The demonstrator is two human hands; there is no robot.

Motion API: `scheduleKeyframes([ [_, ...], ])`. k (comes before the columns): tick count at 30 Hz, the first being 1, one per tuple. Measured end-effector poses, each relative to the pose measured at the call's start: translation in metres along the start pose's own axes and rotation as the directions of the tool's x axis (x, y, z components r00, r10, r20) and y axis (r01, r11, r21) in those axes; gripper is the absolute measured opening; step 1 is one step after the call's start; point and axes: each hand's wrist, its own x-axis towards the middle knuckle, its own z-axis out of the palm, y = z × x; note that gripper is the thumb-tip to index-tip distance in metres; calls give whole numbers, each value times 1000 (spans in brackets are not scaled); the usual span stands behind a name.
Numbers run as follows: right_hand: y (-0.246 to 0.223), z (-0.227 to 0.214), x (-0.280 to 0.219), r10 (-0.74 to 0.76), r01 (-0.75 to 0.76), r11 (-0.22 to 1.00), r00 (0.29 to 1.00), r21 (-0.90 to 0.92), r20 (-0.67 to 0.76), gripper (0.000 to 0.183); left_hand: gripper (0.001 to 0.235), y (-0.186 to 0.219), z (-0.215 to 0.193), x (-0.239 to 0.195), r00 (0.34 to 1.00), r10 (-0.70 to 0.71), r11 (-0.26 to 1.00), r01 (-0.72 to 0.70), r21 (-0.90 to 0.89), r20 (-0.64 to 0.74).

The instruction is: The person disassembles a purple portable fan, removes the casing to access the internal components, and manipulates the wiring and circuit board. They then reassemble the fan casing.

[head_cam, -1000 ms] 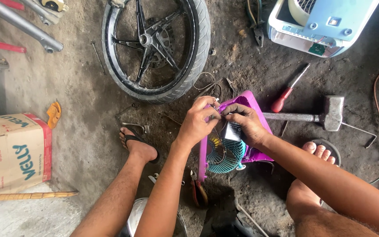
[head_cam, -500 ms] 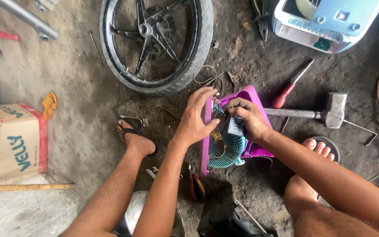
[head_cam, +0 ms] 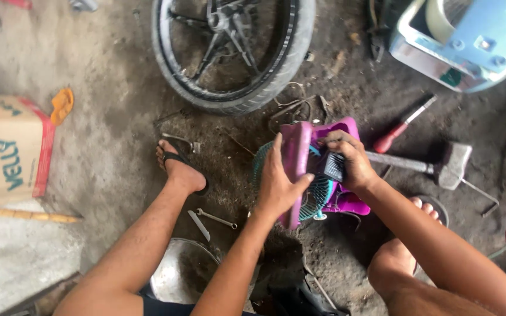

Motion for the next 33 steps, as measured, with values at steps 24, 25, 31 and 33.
scheduleKeyframes([
  [24,12,-17,10,-45,40,997,996,70,71,23,85,-19,33,-2,979,84,996,-79,35,-184],
  [25,13,-19,12,-53,50,998,996,36,67,23,86,-18,34,-1,978,87,996,-80,44,-191],
  [31,-6,5,5,-43,41,999,998,35,46,19,88,-7,28,1,990,27,1000,-27,-3,-142],
  [33,-4,4,7,-36,35,999,999,39,38,19,87,-3,24,-1,991,20,1000,-22,-16,-134],
])
